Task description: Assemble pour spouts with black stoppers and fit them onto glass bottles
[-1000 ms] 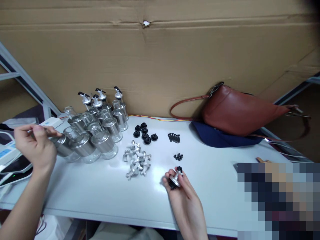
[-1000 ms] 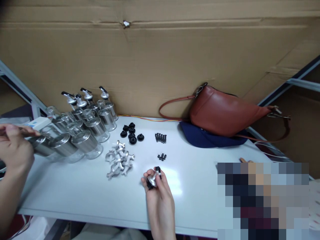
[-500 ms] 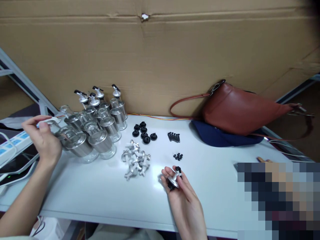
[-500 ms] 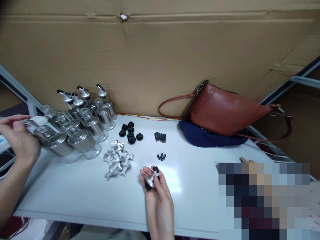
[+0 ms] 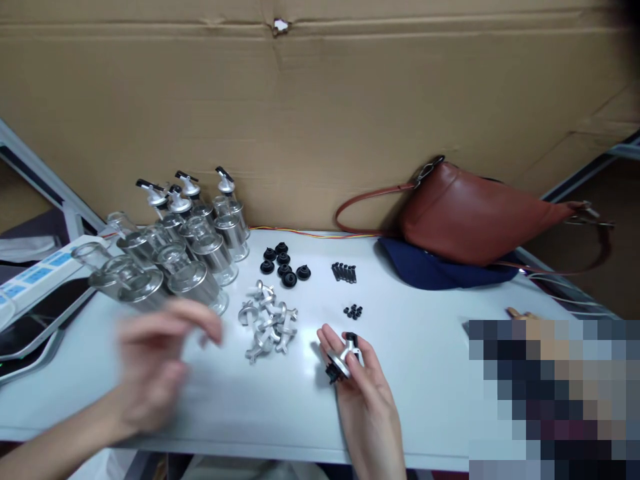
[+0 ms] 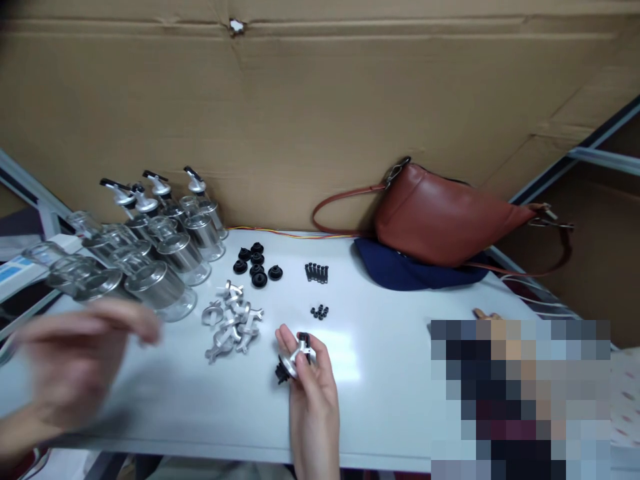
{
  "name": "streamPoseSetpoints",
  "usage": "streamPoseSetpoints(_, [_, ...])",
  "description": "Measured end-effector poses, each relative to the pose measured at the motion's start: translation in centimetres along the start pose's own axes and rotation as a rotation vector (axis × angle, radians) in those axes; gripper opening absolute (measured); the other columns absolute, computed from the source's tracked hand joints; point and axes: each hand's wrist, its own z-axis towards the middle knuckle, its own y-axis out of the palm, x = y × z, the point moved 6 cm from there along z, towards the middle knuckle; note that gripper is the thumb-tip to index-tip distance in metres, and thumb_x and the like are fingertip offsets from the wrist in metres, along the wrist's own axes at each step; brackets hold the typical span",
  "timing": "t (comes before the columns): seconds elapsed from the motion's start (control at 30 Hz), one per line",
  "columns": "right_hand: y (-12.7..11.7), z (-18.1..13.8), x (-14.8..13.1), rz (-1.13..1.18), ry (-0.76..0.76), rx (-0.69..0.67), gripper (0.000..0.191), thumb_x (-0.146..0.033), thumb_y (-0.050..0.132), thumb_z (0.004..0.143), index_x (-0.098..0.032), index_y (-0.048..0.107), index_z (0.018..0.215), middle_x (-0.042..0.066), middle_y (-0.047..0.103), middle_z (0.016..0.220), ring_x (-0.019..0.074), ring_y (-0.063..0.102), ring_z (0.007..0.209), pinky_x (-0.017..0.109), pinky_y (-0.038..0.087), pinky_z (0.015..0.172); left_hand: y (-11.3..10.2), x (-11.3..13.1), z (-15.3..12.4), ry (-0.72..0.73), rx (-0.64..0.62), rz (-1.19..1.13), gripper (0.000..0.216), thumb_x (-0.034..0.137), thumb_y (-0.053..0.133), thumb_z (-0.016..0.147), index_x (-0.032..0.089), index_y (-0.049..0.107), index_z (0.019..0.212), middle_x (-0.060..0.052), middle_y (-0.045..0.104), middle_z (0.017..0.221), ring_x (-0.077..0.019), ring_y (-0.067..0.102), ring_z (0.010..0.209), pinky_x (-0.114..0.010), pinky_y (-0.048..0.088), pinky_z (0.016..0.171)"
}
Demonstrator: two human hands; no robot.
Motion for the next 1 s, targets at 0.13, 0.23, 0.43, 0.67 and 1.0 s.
streamPoseSetpoints(0.13, [0.0,-0.1,0.1,-0.177,0.033,-0.031,0.040,-0.044,0.077,0.067,-0.025,0.054,0.095,0.009,0.069,0.114,0.0259,0.059,0.111,0.046,0.029,0.105,11.0,-2.6,-6.6,-0.859,-0.953,-0.410,0.045,0.063,0.035,0.088,0.019,0.041,0.093,0.002,0.049,0.067,-0.0066,0.043,0.050,-0.020,0.036,0.048])
streamPoseSetpoints(0.23, [-0.1,0.3,-0.6,-0.270,0.044,-0.057,0.038,-0.046,0.076,0.067,-0.024,0.058,0.093,0.008,0.069,0.113,0.0265,0.059,0.112,0.044,0.029,0.105,14.3,-2.7,-9.2,-1.248,-1.255,-0.701,0.064,0.080,0.047,0.067,0.020,0.039,0.088,0.007,0.047,0.055,-0.0059,0.036,0.035,-0.019,0.030,0.035])
streamPoseSetpoints(0.43, [-0.5,0.6,-1.4,-0.395,0.026,-0.059,0.050,-0.052,0.072,0.069,-0.021,0.066,0.108,0.009,0.070,0.110,0.0265,0.054,0.119,0.041,0.033,0.107,16.9,-5.0,-7.6,-1.279,-0.915,-0.931,0.064,0.069,0.058,0.072,0.022,0.030,0.106,0.004,0.057,0.067,-0.0102,0.055,0.045,-0.022,0.042,0.044])
streamPoseSetpoints(0.67, [0.2,-0.5,-0.3,-0.625,-0.067,-0.131,0.045,-0.048,0.057,0.085,-0.026,0.059,0.124,0.008,0.065,0.120,0.0241,0.055,0.119,0.044,0.039,0.104,16.6,-5.9,-7.4,-1.263,-0.674,-0.910,0.060,0.063,0.053,0.081,0.020,0.033,0.118,0.008,0.049,0.061,-0.0052,0.050,0.043,-0.018,0.031,0.042])
streamPoseSetpoints(1.0, [1.0,-1.3,-1.0,-0.649,-0.158,-0.383,0.039,-0.040,0.057,0.087,-0.032,0.055,0.125,0.004,0.059,0.129,0.0206,0.053,0.121,0.037,0.040,0.103,16.3,-4.6,-6.5,-1.135,-0.903,-0.936,0.058,0.073,0.053,0.071,0.020,0.034,0.084,0.011,0.034,0.050,-0.0045,0.035,0.037,-0.019,0.021,0.038])
